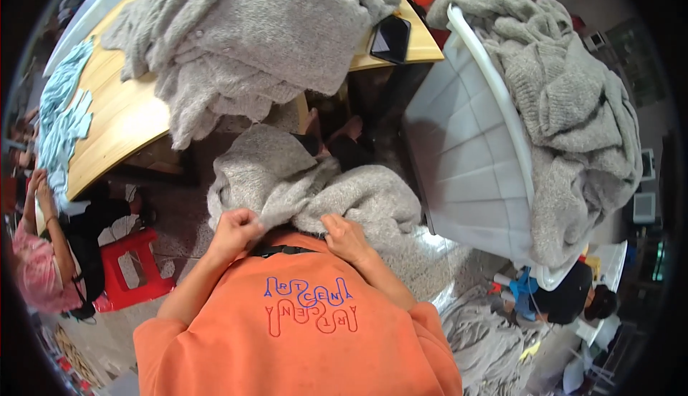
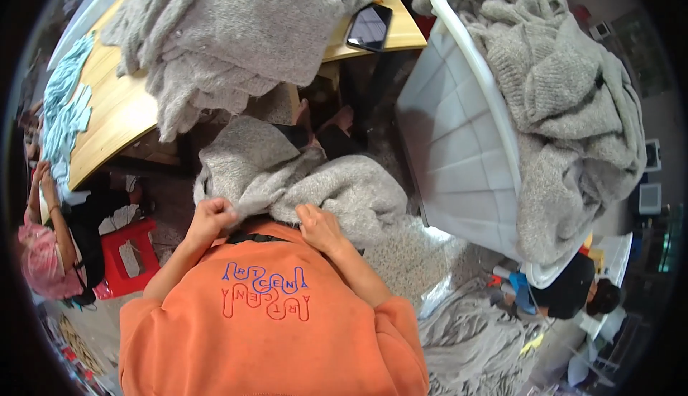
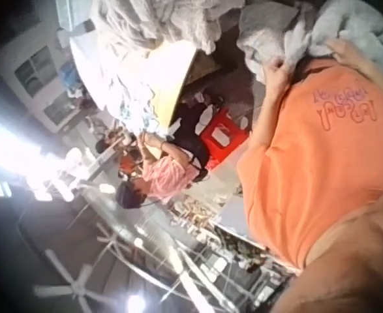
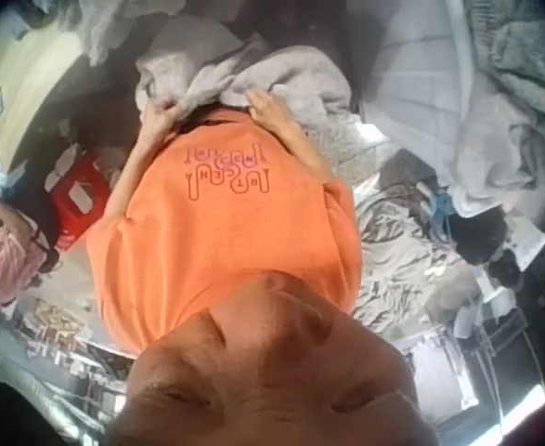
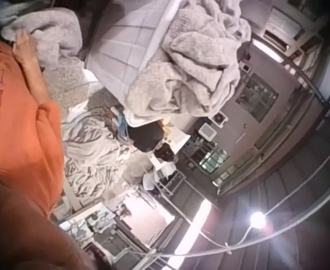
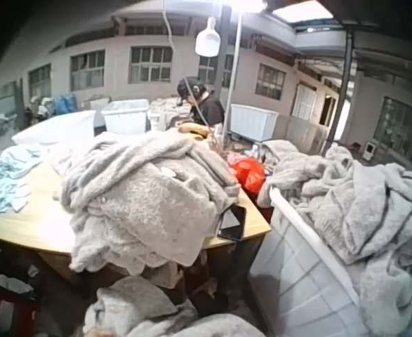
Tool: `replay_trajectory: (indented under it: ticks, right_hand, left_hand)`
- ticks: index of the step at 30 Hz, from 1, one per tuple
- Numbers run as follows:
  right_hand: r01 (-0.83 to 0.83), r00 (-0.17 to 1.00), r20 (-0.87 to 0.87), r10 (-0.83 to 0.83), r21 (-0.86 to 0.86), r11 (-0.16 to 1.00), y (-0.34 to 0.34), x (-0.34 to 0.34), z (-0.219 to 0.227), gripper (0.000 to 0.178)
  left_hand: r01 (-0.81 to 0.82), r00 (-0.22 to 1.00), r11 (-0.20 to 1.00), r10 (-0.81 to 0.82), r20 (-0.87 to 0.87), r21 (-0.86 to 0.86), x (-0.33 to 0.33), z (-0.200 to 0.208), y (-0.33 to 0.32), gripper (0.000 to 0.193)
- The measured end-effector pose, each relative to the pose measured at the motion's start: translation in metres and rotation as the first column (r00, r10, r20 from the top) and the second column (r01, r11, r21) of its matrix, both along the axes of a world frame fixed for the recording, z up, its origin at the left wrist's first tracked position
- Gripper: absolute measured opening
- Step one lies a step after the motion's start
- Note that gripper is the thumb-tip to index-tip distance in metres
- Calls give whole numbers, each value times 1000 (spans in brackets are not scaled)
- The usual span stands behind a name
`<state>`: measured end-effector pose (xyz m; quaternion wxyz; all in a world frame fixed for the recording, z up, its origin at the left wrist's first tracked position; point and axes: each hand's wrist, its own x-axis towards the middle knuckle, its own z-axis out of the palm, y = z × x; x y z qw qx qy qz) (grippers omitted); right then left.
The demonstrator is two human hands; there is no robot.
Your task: Inspect and fold grey fuzzy garments from a laundry bin onto a work table.
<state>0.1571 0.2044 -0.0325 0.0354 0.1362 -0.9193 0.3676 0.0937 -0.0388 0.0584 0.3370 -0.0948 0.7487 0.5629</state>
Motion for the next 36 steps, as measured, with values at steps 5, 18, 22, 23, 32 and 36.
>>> replay_trajectory:
  ticks: [5,18,22,23,32,36]
  right_hand:
    - [-135,977,174,125,47,990,5,9,-1,21]
    - [309,943,209,-257,-273,911,11,45,-15,24]
    - [302,938,240,-249,-217,928,4,36,-16,25]
    - [291,938,251,-239,-194,937,3,35,-16,25]
    - [188,939,303,-163,-54,981,-6,22,-12,23]
    - [206,941,285,-185,-47,977,0,21,-18,22]
  left_hand:
    - [-290,433,870,-254,-865,-400,-39,46,-52,41]
    - [-149,778,181,-586,-228,-972,-195,41,-93,93]
    - [-148,755,228,-602,-259,-962,-211,-8,-112,86]
    - [-142,746,245,-610,-266,-959,-219,-11,-106,86]
    - [-209,740,204,-607,-291,-957,-222,-23,-98,86]
    - [-192,768,228,-571,-291,-955,-226,-32,-103,83]
